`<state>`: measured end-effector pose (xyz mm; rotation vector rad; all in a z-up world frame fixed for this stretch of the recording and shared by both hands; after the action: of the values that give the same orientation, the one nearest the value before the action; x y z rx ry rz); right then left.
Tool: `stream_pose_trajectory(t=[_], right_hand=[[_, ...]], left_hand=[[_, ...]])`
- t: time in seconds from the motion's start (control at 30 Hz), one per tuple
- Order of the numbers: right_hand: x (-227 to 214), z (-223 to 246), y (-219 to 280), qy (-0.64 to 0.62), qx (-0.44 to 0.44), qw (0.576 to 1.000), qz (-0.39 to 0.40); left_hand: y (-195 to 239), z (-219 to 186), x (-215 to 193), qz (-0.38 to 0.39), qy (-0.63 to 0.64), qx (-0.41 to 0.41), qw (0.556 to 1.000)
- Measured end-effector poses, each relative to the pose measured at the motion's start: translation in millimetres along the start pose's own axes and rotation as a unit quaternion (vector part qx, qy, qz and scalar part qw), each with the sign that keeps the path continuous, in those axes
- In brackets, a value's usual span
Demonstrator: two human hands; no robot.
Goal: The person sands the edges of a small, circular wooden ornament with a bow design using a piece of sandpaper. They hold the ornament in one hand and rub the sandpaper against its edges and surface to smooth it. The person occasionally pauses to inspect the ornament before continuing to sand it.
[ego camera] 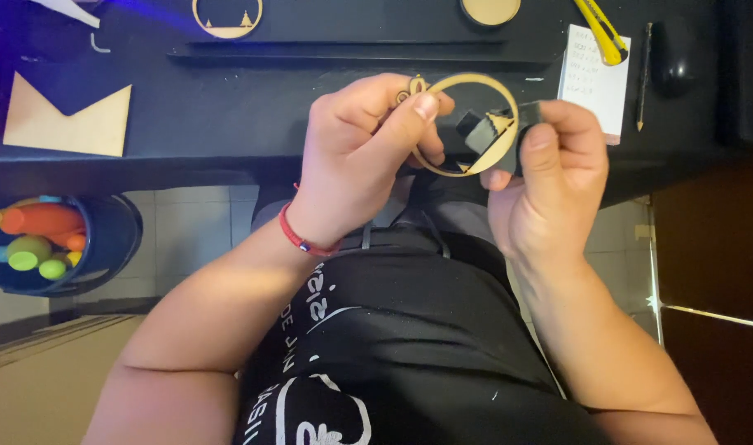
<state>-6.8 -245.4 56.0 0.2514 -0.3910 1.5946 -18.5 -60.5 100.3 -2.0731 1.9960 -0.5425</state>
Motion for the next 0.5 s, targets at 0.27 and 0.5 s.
stream_pose_trajectory(t=[0.27,0.5], right_hand=[[3,11,1,0.006,-0.002,1.0,-0.007],[2,5,7,0.208,0.007,0.978,-0.007]], left_hand=[[1,-1,2,-0.009,-0.004,-0.009,1.0],[-2,-3,-3,-0.031,-0.031,0.004,0.999]])
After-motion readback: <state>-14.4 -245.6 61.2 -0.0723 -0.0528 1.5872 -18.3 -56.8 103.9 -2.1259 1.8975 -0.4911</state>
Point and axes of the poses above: each hand's wrist, its own y-axis away from the middle knuckle, its own x-axis out of the palm, z = x × y, the point moved 3 cm from there along -y, towards the middle knuckle, and after that the axes turned 7 degrees about x, right-handed, at the moved point
